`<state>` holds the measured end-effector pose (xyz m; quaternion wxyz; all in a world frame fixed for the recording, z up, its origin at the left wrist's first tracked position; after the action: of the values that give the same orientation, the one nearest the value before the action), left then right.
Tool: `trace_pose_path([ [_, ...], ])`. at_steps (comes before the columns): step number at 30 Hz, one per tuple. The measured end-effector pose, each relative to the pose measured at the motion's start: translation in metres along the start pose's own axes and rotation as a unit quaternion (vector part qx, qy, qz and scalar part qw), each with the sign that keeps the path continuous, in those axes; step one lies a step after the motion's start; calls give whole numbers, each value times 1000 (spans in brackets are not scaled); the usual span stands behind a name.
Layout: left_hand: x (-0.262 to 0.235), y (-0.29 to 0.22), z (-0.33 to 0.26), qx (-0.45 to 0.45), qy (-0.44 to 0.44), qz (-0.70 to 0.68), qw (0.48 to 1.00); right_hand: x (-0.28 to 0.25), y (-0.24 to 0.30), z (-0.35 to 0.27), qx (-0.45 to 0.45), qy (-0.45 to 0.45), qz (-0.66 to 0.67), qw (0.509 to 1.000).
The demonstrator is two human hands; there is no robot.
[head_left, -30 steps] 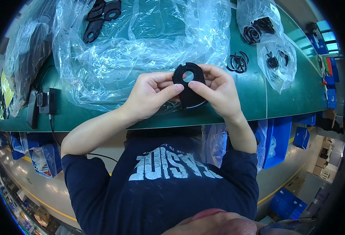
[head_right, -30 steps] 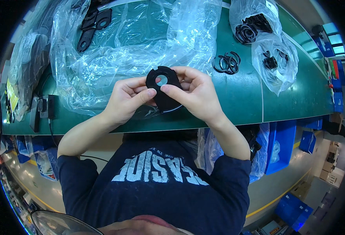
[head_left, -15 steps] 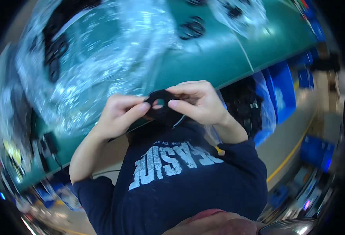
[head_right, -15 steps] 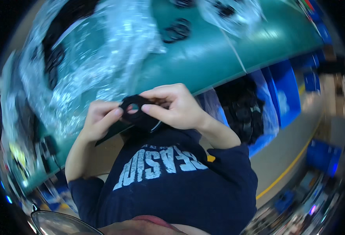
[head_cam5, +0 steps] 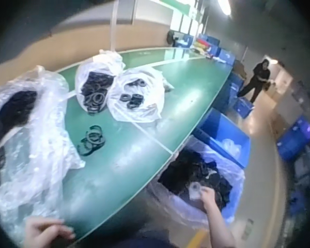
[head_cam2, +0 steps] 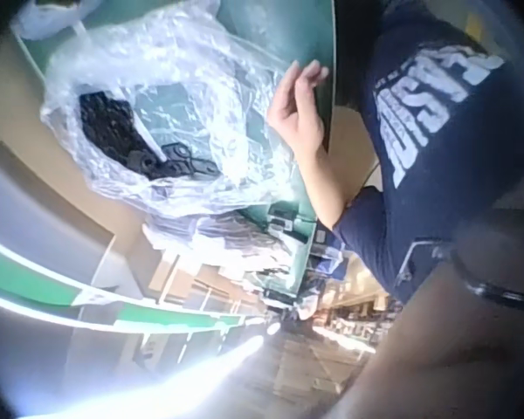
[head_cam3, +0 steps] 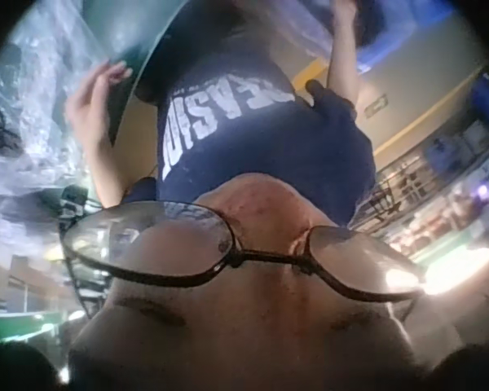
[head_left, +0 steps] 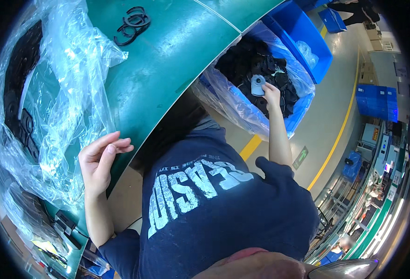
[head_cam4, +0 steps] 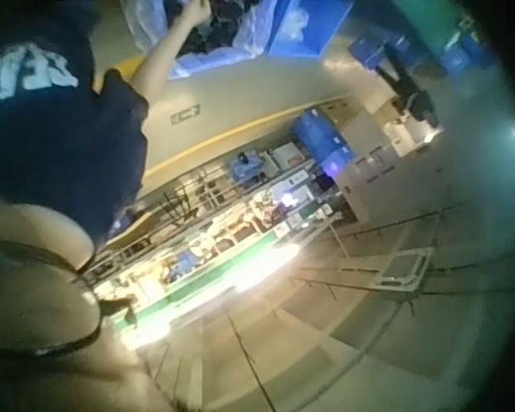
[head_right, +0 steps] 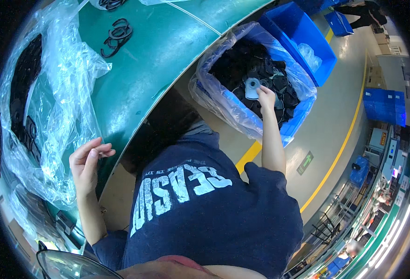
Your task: The person assembles plastic rings and plastic bases by hand at a workbench, taking components from bins and joining them together.
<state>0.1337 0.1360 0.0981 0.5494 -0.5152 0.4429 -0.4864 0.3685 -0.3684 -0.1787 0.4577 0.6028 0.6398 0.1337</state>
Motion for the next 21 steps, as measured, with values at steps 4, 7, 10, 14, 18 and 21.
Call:
trace_pose_path([
  [4, -7, 3, 0, -1, -23, -2, 1000, -54, -47, 39, -77, -254, -232, 936],
  [7, -10, 6, 0, -6, -36, 1, 999, -27, -37, 19, -152, -244, -275, 917],
  [10, -10, 9, 2, -11, -33, 5, 999, -3, -26, 4, -191, -240, -302, 903],
  [14, -11, 6, -1, -11, -40, 8, 999, 5, -15, 3, -188, -249, -303, 900],
  [18, -11, 7, -2, -7, -34, 12, 999, -27, -23, 13, -127, -289, -292, 903],
  [21, -12, 6, -3, -13, -35, 13, 999, -57, -28, 2, -94, -366, -322, 868],
])
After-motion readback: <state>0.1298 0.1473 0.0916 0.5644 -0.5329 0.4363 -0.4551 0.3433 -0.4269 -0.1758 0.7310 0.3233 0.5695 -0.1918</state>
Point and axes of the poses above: each hand's wrist, its own z-axis towards the middle knuckle, its own x-axis out of the palm, y = z × x, the point moved 9 cm from there along z, towards the middle knuckle, and after that the axes turned 12 degrees about x, right-handed, at the moved point
